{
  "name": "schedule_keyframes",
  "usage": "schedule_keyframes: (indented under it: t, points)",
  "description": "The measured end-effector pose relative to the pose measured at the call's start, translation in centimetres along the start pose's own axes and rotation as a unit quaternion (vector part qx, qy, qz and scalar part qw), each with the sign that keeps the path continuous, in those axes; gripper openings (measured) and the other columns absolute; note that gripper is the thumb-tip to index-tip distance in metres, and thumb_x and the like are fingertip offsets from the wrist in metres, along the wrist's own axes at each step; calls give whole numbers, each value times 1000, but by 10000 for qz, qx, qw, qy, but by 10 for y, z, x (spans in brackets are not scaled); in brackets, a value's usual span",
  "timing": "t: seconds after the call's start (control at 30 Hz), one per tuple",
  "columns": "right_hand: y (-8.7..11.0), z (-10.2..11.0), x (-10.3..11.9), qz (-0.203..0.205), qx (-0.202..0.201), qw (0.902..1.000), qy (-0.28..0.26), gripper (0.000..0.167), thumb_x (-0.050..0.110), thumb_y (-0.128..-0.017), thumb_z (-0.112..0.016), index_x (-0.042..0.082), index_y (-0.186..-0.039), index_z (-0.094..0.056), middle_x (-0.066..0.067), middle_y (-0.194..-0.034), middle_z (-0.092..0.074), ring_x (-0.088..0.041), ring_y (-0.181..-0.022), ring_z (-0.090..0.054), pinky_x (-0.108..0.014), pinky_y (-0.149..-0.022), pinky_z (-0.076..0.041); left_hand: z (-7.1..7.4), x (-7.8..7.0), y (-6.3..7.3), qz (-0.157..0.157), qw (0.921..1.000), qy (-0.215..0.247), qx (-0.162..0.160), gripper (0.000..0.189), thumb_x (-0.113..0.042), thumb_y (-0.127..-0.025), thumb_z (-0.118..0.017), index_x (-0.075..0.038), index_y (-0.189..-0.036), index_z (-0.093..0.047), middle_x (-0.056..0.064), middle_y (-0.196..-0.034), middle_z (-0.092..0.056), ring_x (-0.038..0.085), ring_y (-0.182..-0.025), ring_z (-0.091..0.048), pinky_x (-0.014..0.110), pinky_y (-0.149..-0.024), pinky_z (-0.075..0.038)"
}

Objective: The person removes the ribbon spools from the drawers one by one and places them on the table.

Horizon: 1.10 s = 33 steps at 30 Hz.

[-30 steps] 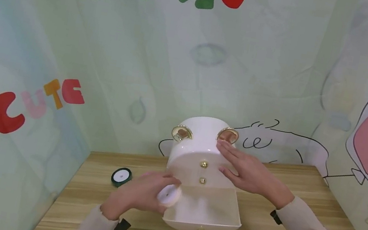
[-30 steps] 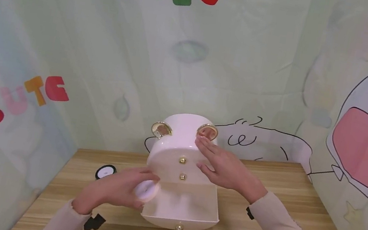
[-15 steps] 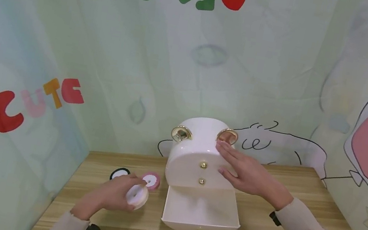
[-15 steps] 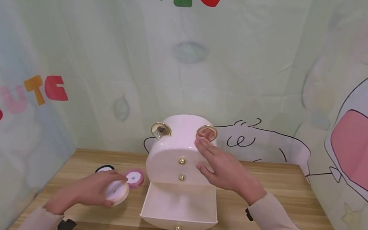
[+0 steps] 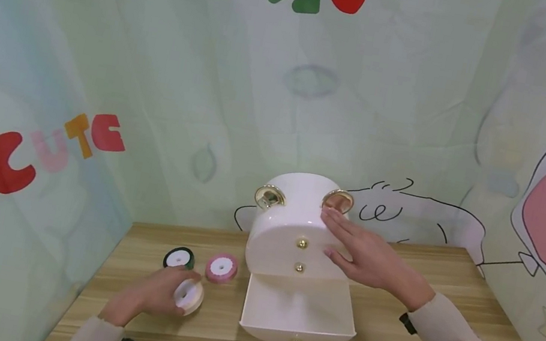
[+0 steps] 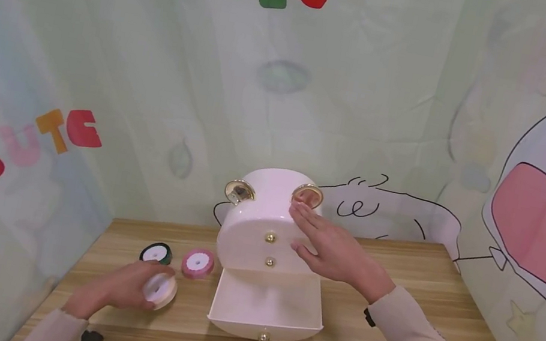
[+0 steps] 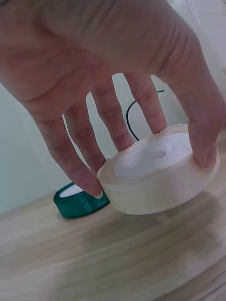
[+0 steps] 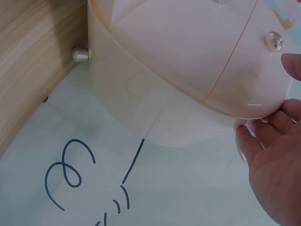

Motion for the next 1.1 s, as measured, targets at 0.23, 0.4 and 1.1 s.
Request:
schedule_keyframes:
  t: [0.23,0.4,1.1]
  points:
    - [0,0,0,12,2,10000,7,72,28,-102,-67,4,-162,-36,-15,-169,-38,-35,-153,-44,-52,-111,-51,-16,14,-5,627,9973,278,269,66,-11,-70,-95,-3,-130,-67,16,-133,-68,36,-125,-62,62,-112,-46]
    - [0,-1,0,4,42,10000,-10,72,29,-102,-66,4,-162,-35,-15,-169,-37,-34,-154,-43,-52,-112,-51,-23,19,-3,608,9970,325,342,65,-8,-70,-94,-3,-130,-67,15,-133,-68,35,-125,-61,61,-113,-46]
    - [-1,0,2,-31,10,10000,3,71,29,-102,-66,3,-162,-36,-15,-169,-37,-34,-153,-44,-52,-112,-51,-28,28,-1,578,9974,331,263,67,-3,-69,-94,1,-130,-66,21,-135,-66,43,-129,-60,63,-113,-44]
Point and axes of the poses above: each hand's wrist, its own y-axis away from the middle knuckle, its own z-axis out of the back of the hand, x = y × z, the point moved 7 cm from there along -y, towards the middle knuckle
